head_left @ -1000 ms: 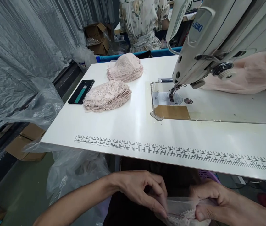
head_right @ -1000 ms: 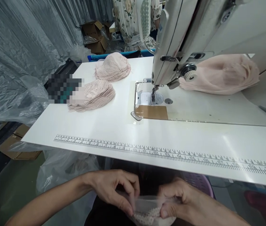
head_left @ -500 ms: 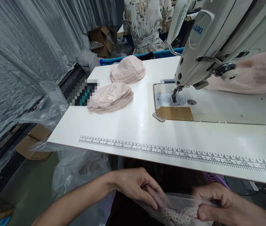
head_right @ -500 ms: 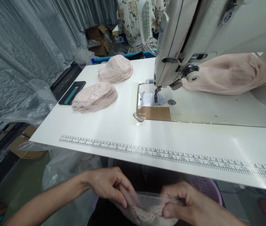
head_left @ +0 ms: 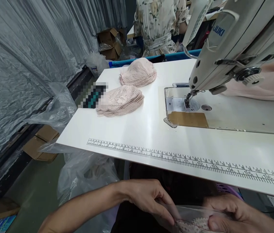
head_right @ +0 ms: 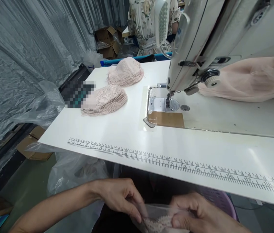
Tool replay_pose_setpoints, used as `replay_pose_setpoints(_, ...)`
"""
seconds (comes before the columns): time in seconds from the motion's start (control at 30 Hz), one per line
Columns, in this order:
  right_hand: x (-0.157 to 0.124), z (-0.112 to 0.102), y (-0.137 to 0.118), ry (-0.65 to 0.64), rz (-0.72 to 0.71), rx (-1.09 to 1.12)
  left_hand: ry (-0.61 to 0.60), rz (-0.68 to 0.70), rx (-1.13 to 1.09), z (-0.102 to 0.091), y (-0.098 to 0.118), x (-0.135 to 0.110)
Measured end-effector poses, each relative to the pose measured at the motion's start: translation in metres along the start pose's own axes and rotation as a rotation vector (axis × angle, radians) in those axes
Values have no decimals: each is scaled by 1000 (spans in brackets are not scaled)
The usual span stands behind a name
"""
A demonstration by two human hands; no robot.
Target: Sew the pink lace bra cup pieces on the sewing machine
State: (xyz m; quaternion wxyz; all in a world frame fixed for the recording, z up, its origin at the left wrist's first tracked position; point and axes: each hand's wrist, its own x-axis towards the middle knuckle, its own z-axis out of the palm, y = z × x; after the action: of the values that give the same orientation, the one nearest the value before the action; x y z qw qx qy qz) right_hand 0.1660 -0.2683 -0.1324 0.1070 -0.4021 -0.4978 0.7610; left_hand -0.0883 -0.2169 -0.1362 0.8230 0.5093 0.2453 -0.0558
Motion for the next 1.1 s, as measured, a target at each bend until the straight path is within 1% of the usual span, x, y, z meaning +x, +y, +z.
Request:
replay_pose_setpoints(0.1, 2, 0, -1, 0, -5, -24, -33, -8, -4, -3, 0, -3)
replay_pose_setpoints(0.2, 4, 3, -7, -13, 4, -19, -38, 0, -4, -4, 5, -7)
replay_pose_setpoints(0.3, 6, 8, -17, -14, 30, 13, 27, -17, 26, 2, 11, -7)
replay_pose_setpoints(0.37, 6, 11, -24, 7, 58, 27, 102, -43, 89, 8, 14, -4)
replay_pose_setpoints(0.43, 5, 13, -28, 30, 77, 22, 146, -53, 103, 12, 16, 0)
replay_pose_setpoints(0.53, 3, 12, -27, 42, 56, -7, 135, -29, 11, 14, 14, 4)
replay_pose_setpoints(0.63, 3, 10, -23, 9, 14, -6, 79, -15, -54, 11, 12, 3)
replay_pose_setpoints(0.7, 4, 10, -21, -8, 11, 16, 62, -11, -63, 9, 11, 1)
replay_pose_setpoints(0.83, 5, 9, -19, 15, 29, 25, 104, -15, -54, 6, 12, -5)
replay_pose_setpoints(0.93, 4, 11, -20, 29, 40, 24, 113, -22, -41, 7, 16, -10)
replay_pose_setpoints(1.0, 4, 13, -22, 35, 39, 10, 115, -30, -19, 9, 19, -11)
replay_pose_setpoints(1.1, 3, 17, -25, 22, 34, 4, 163, -65, 39, 16, 25, -9)
